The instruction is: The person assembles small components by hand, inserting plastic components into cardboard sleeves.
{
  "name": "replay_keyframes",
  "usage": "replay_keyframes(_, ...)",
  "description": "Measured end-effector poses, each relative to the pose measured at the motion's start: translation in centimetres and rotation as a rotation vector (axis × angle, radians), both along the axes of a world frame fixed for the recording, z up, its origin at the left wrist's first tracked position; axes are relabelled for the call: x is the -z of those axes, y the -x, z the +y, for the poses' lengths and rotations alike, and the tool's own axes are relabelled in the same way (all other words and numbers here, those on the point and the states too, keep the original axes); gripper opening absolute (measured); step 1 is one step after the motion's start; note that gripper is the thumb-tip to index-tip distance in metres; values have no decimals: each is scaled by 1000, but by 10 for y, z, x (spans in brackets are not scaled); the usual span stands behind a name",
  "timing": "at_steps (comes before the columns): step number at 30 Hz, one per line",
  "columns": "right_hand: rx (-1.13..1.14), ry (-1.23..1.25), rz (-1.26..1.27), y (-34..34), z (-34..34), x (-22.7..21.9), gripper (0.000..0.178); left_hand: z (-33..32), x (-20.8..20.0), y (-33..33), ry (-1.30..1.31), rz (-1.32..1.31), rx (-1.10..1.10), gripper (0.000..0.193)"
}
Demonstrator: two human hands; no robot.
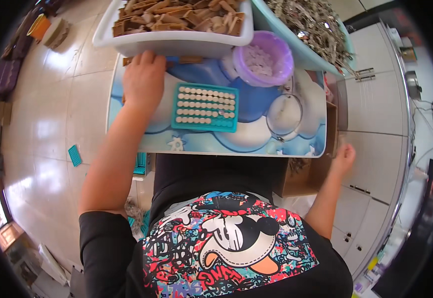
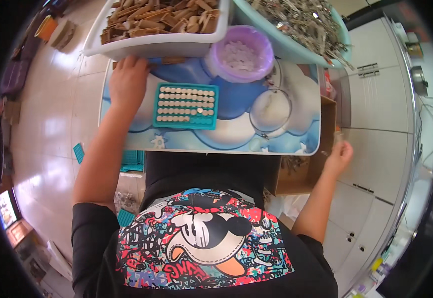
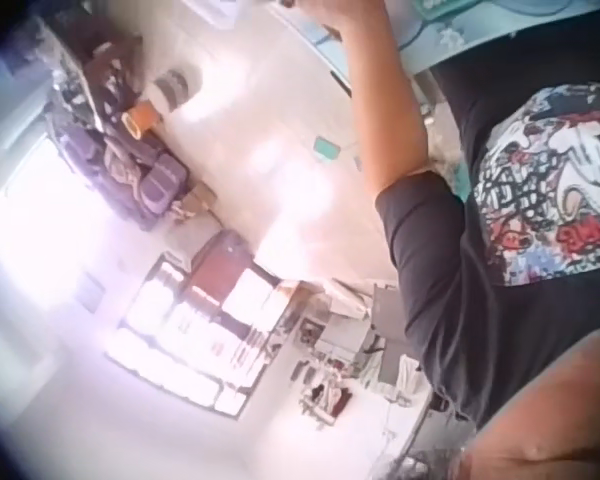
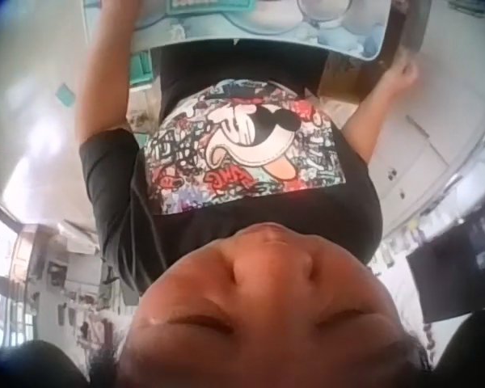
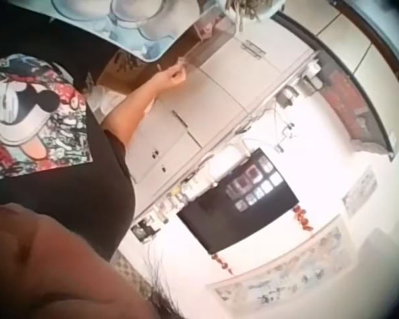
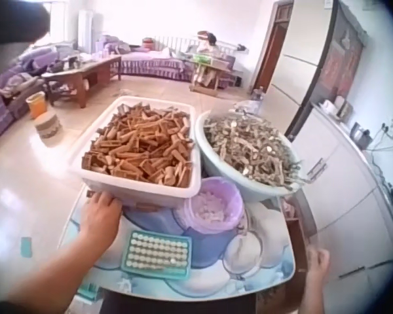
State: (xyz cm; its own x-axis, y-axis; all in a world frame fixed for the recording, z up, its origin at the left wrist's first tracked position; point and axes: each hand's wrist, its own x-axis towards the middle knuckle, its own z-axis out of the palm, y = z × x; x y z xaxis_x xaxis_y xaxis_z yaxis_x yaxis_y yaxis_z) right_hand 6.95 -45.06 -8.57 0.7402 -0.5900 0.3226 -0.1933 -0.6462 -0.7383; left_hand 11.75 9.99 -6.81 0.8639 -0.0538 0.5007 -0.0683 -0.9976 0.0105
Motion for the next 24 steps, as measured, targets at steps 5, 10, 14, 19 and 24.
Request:
replay_keyframes(5,-96,225,460,46,-65,102,26,-5,-4,1,-10,12,50,13)
replay_keyframes(10,-51,241,242,31,-30,74,23,-16,-36,23,406,78,-9,4)
replay_keyframes(14,-463,214,-79,25,91,-31,12,-19,-78,57,791,389,379,11)
replay_keyframes(19,-874,439,91,21,154,-44,22,-50,-89,95,1024,992,604,13)
replay_keyframes(24,-884,477,54,18,159,-37,19,-81,-71,116,1174,1383,678,30)
